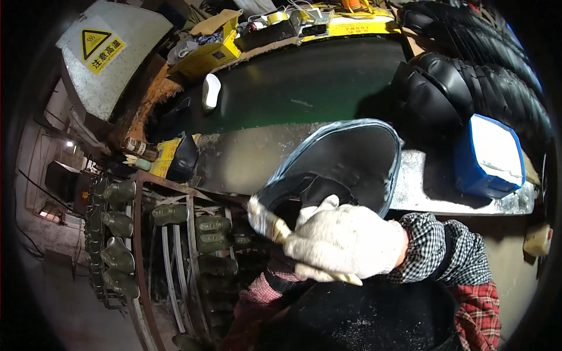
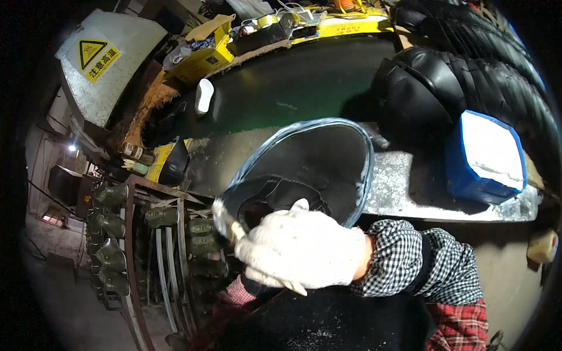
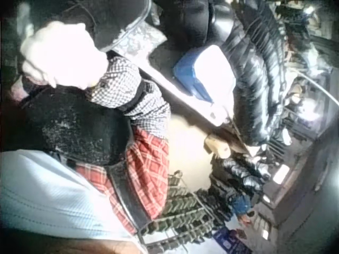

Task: Apply adhesive to shoe soles and upper components using a brush.

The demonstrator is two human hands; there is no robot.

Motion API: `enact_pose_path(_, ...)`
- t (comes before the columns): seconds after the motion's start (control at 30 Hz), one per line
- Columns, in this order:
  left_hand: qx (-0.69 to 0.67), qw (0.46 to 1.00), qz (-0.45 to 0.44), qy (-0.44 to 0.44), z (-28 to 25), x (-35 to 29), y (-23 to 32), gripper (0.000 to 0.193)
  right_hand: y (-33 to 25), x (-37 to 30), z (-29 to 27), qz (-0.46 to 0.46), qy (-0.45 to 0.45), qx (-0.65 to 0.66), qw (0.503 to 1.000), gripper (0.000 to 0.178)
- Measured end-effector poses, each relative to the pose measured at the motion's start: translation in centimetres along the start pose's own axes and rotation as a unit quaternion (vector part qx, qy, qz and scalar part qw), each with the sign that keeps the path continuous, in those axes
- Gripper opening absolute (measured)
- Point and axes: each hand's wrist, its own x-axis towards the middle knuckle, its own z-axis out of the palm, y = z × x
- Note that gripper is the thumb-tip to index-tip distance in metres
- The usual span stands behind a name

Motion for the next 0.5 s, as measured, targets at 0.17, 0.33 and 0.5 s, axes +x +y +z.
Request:
enact_pose_path(0.17, 0.034, 0.994, -0.006, 0.099, -1.3, 1.3, 1.0, 0.033, 2.9, -1.4, -3.9, 0.201, 0.253, 0.052, 0.945, 0.026)
enact_pose_path(0.33, -0.049, 0.977, 0.098, 0.184, -3.5, 1.3, 2.8, 0.032, 4.2, -8.1, -2.6, 0.312, 0.372, -0.007, 0.874, 0.023)
enact_pose_path(0.5, -0.145, 0.95, 0.187, 0.201, -3.7, 4.1, 4.5, 0.032, 4.1, -13.9, -0.2, 0.385, 0.277, 0.014, 0.881, 0.02)
